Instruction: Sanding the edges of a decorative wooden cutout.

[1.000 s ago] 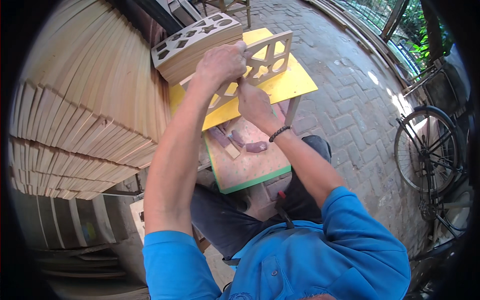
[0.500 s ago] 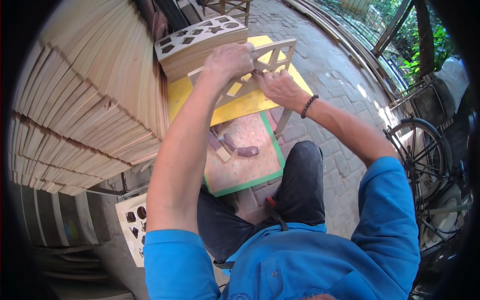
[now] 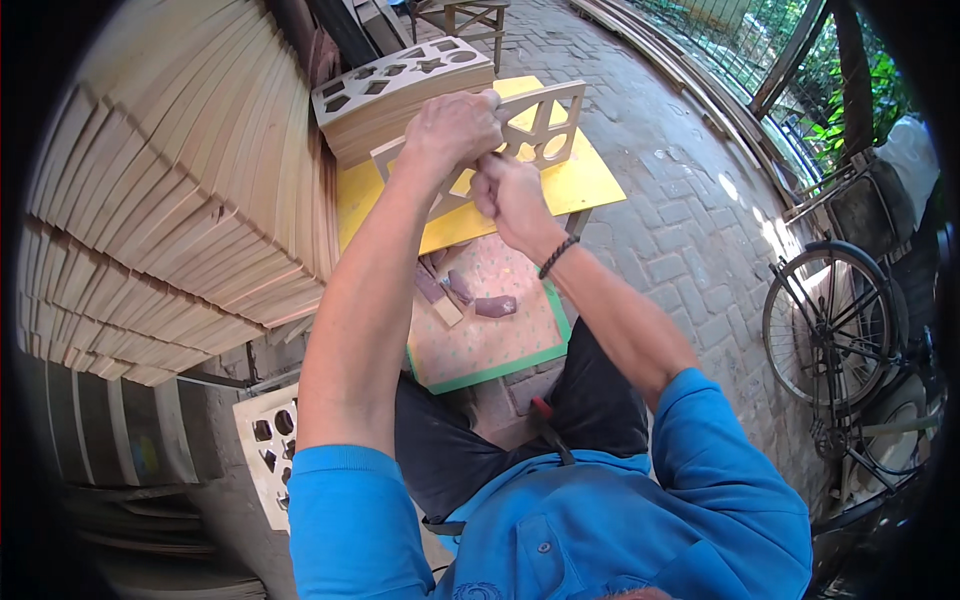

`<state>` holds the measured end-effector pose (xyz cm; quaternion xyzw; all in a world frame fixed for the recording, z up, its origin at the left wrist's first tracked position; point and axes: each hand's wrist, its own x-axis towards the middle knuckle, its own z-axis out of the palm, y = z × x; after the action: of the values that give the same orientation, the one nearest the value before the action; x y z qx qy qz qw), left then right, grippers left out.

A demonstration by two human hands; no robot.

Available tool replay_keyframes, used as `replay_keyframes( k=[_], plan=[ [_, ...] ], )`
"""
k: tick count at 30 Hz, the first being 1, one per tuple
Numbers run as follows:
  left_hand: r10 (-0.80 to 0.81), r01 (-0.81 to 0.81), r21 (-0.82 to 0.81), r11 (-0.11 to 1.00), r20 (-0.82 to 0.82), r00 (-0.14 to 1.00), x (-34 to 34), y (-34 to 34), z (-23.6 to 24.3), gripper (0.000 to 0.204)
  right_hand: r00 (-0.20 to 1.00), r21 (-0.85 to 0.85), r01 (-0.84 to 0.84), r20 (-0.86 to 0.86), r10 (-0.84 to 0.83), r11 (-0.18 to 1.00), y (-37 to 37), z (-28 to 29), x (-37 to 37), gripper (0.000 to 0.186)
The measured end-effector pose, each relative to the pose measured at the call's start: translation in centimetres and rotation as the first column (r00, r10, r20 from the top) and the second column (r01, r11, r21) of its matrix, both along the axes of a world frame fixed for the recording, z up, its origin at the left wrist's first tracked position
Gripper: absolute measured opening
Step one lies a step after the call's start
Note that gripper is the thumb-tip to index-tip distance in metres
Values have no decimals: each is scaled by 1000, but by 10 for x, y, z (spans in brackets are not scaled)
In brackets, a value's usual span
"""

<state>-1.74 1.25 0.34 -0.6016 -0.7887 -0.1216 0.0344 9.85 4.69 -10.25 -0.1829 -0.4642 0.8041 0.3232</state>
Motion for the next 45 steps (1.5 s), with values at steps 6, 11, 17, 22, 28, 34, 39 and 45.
replay_keyframes(
  k=[6,11,17,22,28,34,39,45],
  plan=[
    [-29,29,9,1000,5,1000,10,-10,5,40,903,-682,-187,-402,-149,707,16,17,-6,27],
    [-56,56,17,998,-8,998,12,-1,5,41,940,733,244,-17,-342,635,14,-40,-8,18],
    [39,-38,-32,999,29,999,7,-5,8,43,762,884,-388,149,-630,-261,36,-24,36,49],
    [62,-58,-61,996,49,997,8,0,8,45,755,819,-384,13,-656,-426,50,6,53,45],
    [88,-87,-31,996,42,995,-1,-2,4,47,797,946,-276,126,-590,-172,-15,-6,49,55],
    [17,-17,-1,1000,17,1000,4,-1,2,48,724,876,-461,279,-631,-140,-16,-35,9,47],
    [68,-67,-28,997,58,996,7,-1,5,44,965,654,-39,222,-142,755,-6,-42,-19,17],
    [1,-1,-3,1000,54,999,12,-2,3,45,984,-49,-84,154,91,995,-25,-24,-23,11]
  ],
)
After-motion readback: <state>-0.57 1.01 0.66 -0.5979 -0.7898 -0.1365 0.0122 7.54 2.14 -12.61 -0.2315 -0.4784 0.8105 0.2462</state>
